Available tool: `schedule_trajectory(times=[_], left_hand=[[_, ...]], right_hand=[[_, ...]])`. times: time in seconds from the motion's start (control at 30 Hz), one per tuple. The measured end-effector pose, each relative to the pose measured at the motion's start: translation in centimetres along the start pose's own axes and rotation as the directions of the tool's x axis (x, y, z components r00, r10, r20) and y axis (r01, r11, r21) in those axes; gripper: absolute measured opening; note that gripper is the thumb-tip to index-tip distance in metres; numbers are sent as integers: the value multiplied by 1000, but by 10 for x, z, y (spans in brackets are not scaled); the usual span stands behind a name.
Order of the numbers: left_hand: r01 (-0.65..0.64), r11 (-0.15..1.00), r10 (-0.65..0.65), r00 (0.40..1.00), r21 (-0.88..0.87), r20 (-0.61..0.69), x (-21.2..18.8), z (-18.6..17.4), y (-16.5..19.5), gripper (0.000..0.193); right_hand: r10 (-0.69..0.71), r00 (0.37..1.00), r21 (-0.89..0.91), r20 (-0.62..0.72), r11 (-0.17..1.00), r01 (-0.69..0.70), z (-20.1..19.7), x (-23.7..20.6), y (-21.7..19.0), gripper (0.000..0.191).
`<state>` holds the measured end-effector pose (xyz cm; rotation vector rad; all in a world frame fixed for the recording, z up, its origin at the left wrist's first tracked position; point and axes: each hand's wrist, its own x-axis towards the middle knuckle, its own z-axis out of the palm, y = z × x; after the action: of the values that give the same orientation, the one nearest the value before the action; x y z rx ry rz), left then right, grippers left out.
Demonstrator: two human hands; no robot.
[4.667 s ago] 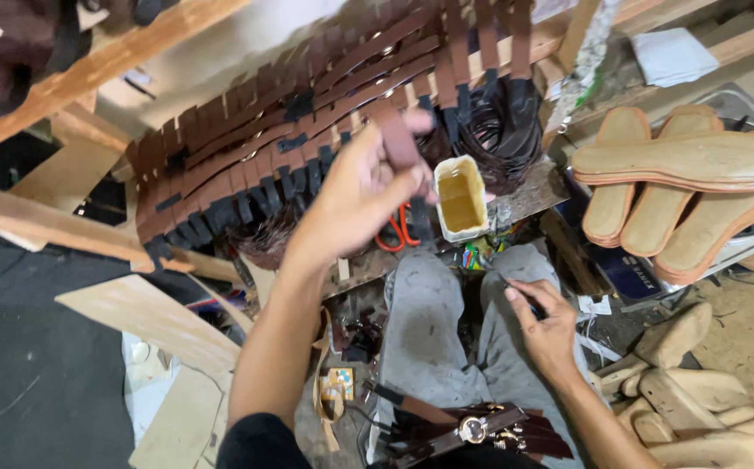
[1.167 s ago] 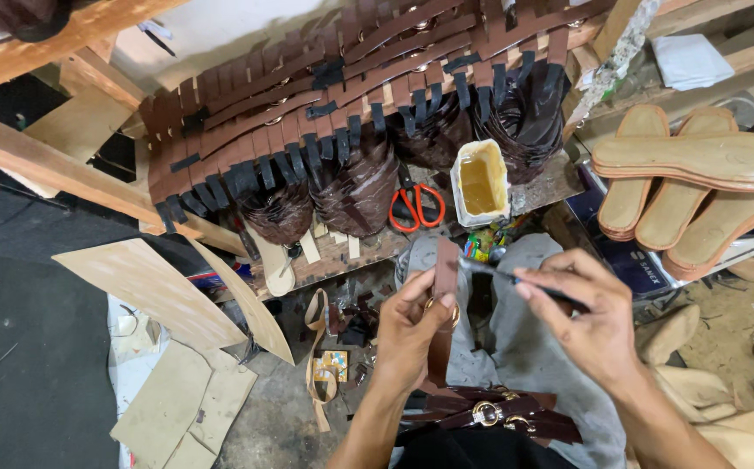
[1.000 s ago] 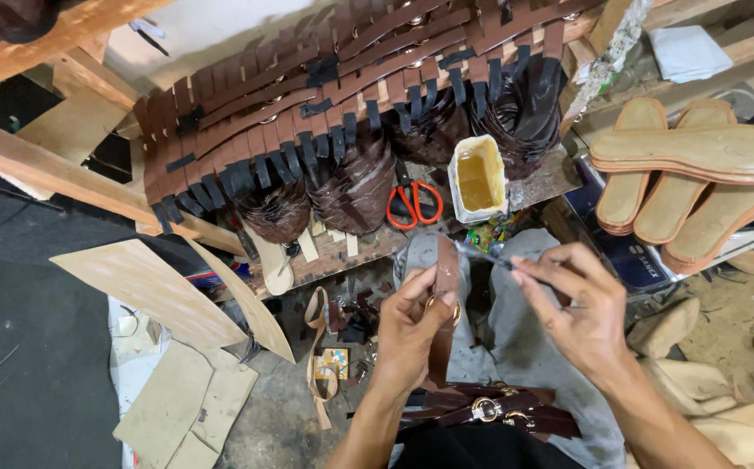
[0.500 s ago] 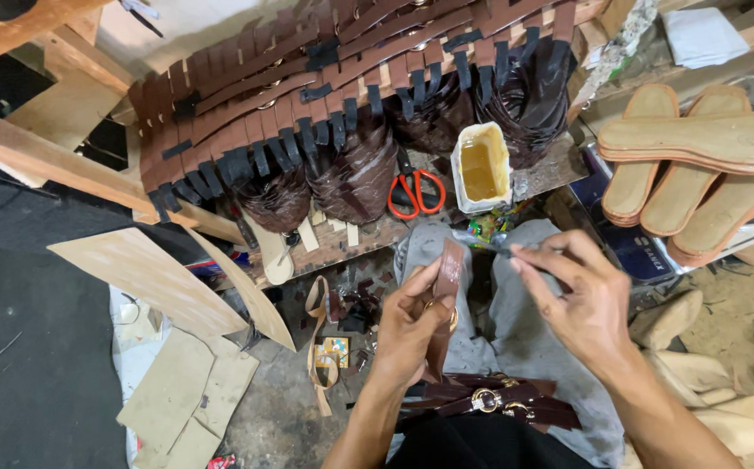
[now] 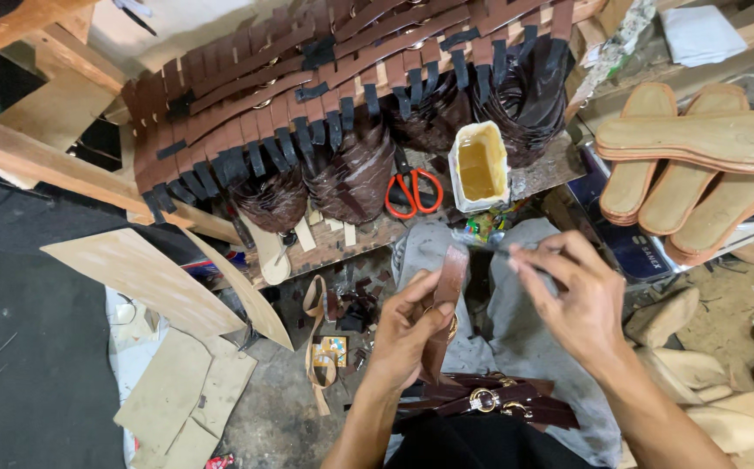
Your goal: The person sits on the floor and uses a small brush to apply adhesive from a container onto brown leather strap pieces, working on them one at a time on their lap, then hangs the coated straps on an overhead rack with other strap components.
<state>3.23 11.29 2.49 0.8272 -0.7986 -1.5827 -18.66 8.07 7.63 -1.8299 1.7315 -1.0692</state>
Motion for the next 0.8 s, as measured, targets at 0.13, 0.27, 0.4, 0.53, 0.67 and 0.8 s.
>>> schedule_trajectory(times=[0.13,0.27,0.4,0.53,0.67,0.8], left_hand=[[-51,967,22,993,-248,-119,2,1,4,30],[-265,904,223,962,-335,-159,12,0,20,17],[-335,874,241,928,-351,-285,8,3,36,22],[-148,962,160,986,-227,36,2,21,30,33],[-75,992,65,994,103,91,3,35,12,23],[-162,980,176,976,116,-126,11,32,6,19]], right_hand=[[-94,970,484,225,875,-28,14,7,33,42],[22,796,516,605,750,-412,34,-10,57,55],[-8,859,465,511,843,-269,40,-22,65,20],[-131,893,612,431,769,-183,28,-18,56,18],[-168,911,546,376,835,-71,21,-7,28,19],[159,967,311,201,925,-217,14,-8,1,29]])
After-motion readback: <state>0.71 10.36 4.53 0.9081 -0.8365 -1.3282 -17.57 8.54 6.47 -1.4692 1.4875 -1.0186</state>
